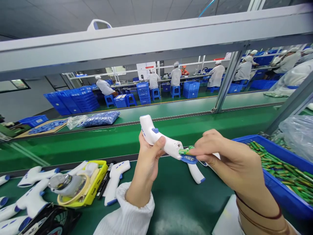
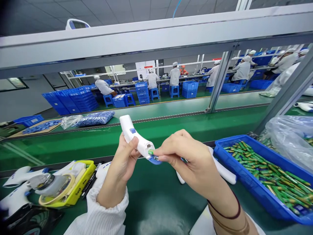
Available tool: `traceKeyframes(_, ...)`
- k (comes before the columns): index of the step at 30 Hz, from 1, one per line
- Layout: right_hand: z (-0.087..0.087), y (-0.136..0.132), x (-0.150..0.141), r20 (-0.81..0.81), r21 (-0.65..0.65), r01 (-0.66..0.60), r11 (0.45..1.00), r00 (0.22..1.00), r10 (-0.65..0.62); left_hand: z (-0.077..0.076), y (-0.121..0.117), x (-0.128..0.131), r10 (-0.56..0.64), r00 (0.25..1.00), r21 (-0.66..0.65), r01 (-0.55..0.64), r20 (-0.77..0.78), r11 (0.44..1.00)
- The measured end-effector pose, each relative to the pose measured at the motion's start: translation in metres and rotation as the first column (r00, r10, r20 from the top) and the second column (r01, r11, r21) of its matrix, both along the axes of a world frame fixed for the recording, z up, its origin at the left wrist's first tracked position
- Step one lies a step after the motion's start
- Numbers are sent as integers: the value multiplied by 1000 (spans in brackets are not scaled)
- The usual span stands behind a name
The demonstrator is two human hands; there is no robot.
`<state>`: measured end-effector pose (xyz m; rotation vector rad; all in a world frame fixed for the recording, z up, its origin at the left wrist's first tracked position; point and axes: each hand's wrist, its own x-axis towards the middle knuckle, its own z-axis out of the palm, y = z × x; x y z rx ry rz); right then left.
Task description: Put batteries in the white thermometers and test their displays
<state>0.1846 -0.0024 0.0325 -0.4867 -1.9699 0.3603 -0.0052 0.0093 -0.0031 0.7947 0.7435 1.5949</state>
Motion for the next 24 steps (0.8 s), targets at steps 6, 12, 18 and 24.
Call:
traceKeyframes(6, -4, 10, -6, -196, -140, -131, 981, 975, 103, 0, -2, 7, -70, 997, -64, 71, 28, 995)
traceKeyframes(12, -7, 18, -10, -402, -297, -381, 876, 882, 247, -2, 0, 6, -77, 994, -80, 83, 81, 993)
traceKeyframes(18, 0, 9, -5, 100, -149, -48, 988, 993, 63, -4, 3, 4, -79, 991, -65, 86, 107, 994)
traceKeyframes(24, -5, 6, -8, -45, -103, 73, 992, 996, -78, -3, 1, 7, -101, 989, -96, 111, 110, 989)
